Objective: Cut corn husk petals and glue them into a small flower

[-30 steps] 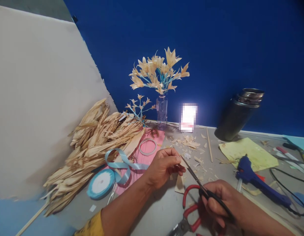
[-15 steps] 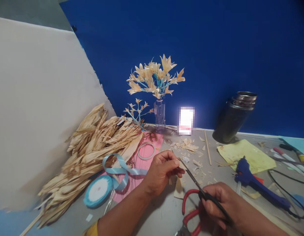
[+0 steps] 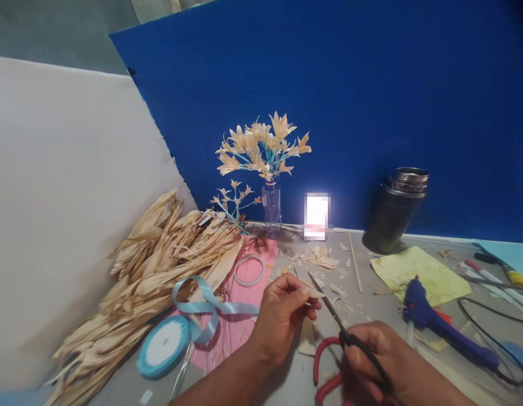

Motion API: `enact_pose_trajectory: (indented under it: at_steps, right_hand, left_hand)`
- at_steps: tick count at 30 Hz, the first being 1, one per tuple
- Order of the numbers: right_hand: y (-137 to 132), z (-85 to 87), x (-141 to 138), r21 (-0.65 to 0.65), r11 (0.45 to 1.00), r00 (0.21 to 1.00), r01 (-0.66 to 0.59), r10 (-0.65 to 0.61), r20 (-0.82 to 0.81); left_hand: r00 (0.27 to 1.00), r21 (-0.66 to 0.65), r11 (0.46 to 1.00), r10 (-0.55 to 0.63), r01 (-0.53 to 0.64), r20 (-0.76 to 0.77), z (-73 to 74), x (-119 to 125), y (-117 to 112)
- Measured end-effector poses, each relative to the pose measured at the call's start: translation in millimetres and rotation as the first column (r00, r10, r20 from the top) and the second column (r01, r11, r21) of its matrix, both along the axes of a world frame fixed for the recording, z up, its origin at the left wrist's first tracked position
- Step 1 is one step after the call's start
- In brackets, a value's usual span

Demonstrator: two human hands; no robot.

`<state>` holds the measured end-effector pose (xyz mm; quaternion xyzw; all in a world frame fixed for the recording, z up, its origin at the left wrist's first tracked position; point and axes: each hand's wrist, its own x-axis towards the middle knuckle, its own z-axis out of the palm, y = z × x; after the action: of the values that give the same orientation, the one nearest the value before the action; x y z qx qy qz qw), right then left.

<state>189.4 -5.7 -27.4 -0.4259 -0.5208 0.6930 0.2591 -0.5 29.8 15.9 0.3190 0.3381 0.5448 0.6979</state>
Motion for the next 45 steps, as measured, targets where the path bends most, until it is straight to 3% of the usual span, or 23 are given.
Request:
enact_pose_trajectory:
  at_steps: [3, 6, 11, 19, 21, 24, 27, 29, 35, 40, 45]
  right_hand:
    - [1, 3.2, -6, -0.075, 0.994, 0.997, 0.075, -0.077, -0.025]
    - [2, 6.0, -6, -0.053, 0.995, 0.995, 0.089, -0.092, -0.046]
    - [4, 10.1, 1, 0.107, 0.993, 0.997, -0.051, 0.057, -0.054]
    - [-1, 6.3, 3, 0.07, 0.986, 0.983, -0.152, 0.158, -0.089]
    - [0, 7.2, 1, 0.054, 0.993, 0.991, -0.109, 0.113, -0.077]
    - [2, 11.5, -2, 0.024, 0.994, 0.988, 0.102, -0.099, -0.116]
    - [3, 16.3, -5, 0.025, 0.94, 0.929, 0.34, -0.332, -0.163]
    - [2, 18.4, -5, 0.024, 0.905, 0.895, 0.425, -0.416, -0.163]
    - [-4, 21.4, -7, 0.002, 0.896, 0.879, 0.445, -0.436, -0.192]
    - [-7, 24.4, -15, -0.058, 0.891, 0.841, 0.45, -0.445, -0.309]
    - [-7, 26.2, -20, -0.083, 0.888, 0.838, 0.452, -0.455, -0.3]
  left_hand:
    - [1.0, -0.041, 0.999, -0.011, 0.011, -0.006, -1.5, 0, -2]
    - [0.999, -0.054, 0.998, -0.04, 0.039, -0.009, -2.8, 0, -2]
    - [0.995, -0.067, 0.993, -0.096, 0.097, 0.009, -2.6, 0, -1]
    - [0.991, -0.085, 0.988, -0.133, 0.131, -0.024, -3.0, -2, -1]
    - [0.989, -0.086, 0.986, -0.145, 0.141, -0.037, -2.6, -2, -1]
    - [0.985, -0.09, 0.983, -0.164, 0.158, -0.059, -3.1, -2, -1]
    - [0.976, -0.114, 0.975, -0.199, 0.188, -0.087, -5.4, 0, -3]
    - [0.966, -0.13, 0.967, -0.235, 0.221, -0.107, -7.0, 1, -5]
    - [0.936, -0.137, 0.951, -0.3, 0.278, -0.183, -10.2, 4, -8]
    - [0.951, -0.11, 0.948, -0.307, 0.3, -0.05, -15.4, 12, -16]
    - [0.97, -0.146, 0.967, -0.225, 0.209, -0.097, -17.4, 17, -20]
